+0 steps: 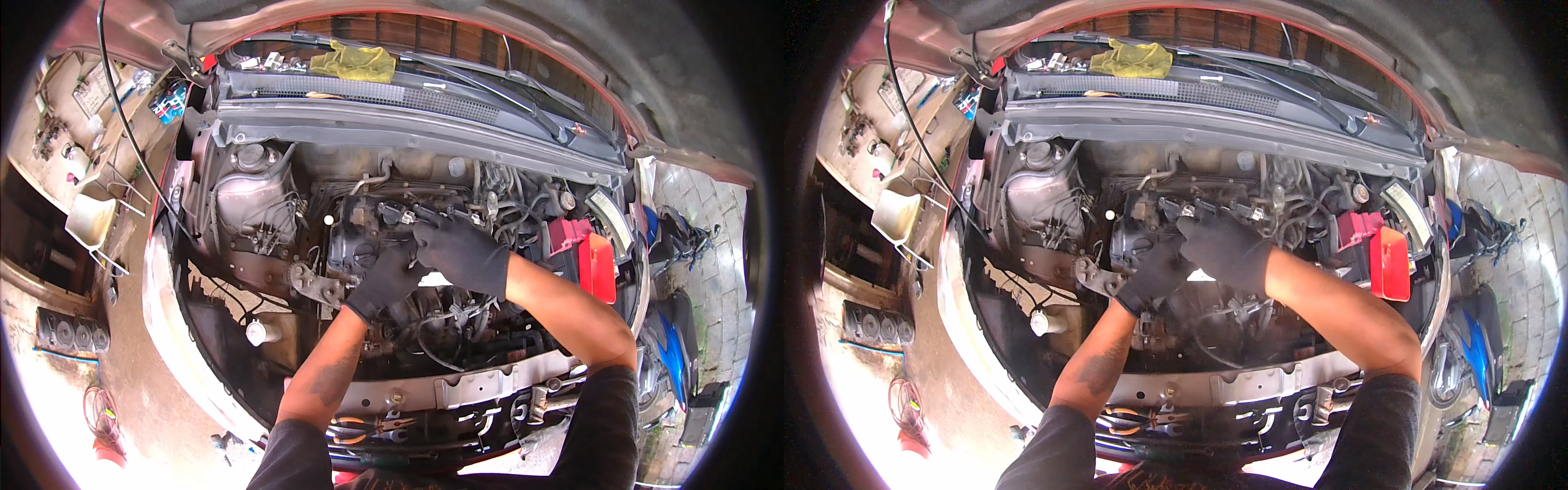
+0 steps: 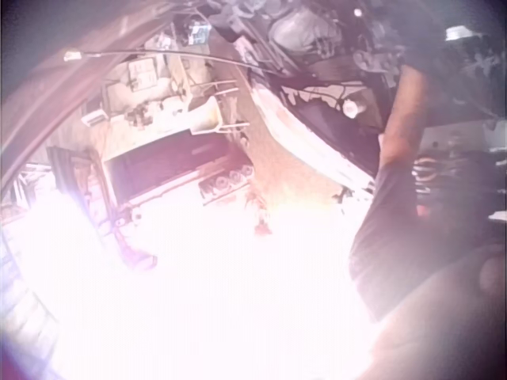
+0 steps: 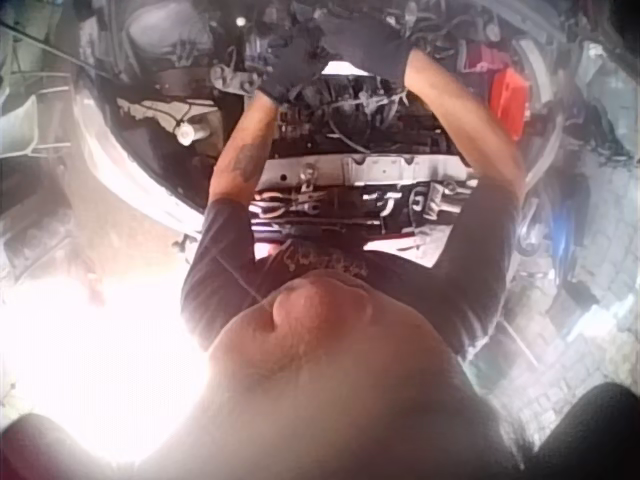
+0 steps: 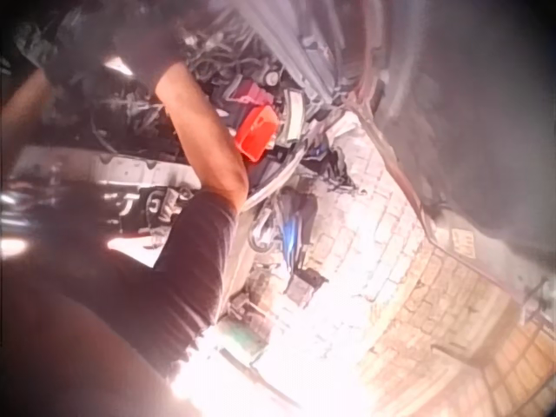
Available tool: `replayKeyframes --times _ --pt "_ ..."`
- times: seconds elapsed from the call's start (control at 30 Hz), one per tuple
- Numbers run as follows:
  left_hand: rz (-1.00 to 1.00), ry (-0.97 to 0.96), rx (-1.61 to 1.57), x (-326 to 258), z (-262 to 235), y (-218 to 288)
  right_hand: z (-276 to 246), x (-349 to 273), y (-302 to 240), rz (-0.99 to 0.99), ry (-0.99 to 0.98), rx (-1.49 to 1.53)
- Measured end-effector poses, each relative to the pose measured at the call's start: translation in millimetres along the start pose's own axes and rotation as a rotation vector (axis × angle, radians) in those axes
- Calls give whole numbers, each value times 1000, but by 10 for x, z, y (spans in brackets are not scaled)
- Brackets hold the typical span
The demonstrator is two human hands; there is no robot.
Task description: The person works under the hood of a red car, using pliers and a screwdriver to remove and adjust components within the engine bay. They repeatedly reach into the engine compartment, manipulate hoses and parts, and place tools on the car's front frame.
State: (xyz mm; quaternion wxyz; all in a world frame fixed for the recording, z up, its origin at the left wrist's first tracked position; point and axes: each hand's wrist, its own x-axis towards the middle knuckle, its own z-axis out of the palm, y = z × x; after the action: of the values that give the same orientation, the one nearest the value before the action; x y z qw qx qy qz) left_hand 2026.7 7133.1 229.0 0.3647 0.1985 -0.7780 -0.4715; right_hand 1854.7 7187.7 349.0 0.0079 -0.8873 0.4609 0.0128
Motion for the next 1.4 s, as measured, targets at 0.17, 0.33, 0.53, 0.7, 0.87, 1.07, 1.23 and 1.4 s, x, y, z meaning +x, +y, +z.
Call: replayKeyframes --times 0.17,0.33,0.53,0.7,0.87,1.07,1.23,1.4 --pt "-61 -16 465 21 -92 189 -170 35 -63 250 50 86" --pt "28 148 380 70 59 90 -199 114 -74 175 -211 45" --pt "-13 -26 255 -6 -68 -98 -109 -39 39 50 96 494" --pt "-153 199 371 3 103 282 -181 76 -104 348 -209 132" --pt "-24 133 125 -85 103 -52 -97 -46 58 -110 112 117" --pt "-39 243 455 -18 120 125 -250 118 -131 377 -145 161" --pt "-15 139 98 -15 51 97 -89 -4 45 -27 53 106" --pt "-65 133 434 -54 -4 69 -260 134 -131 358 -129 324"
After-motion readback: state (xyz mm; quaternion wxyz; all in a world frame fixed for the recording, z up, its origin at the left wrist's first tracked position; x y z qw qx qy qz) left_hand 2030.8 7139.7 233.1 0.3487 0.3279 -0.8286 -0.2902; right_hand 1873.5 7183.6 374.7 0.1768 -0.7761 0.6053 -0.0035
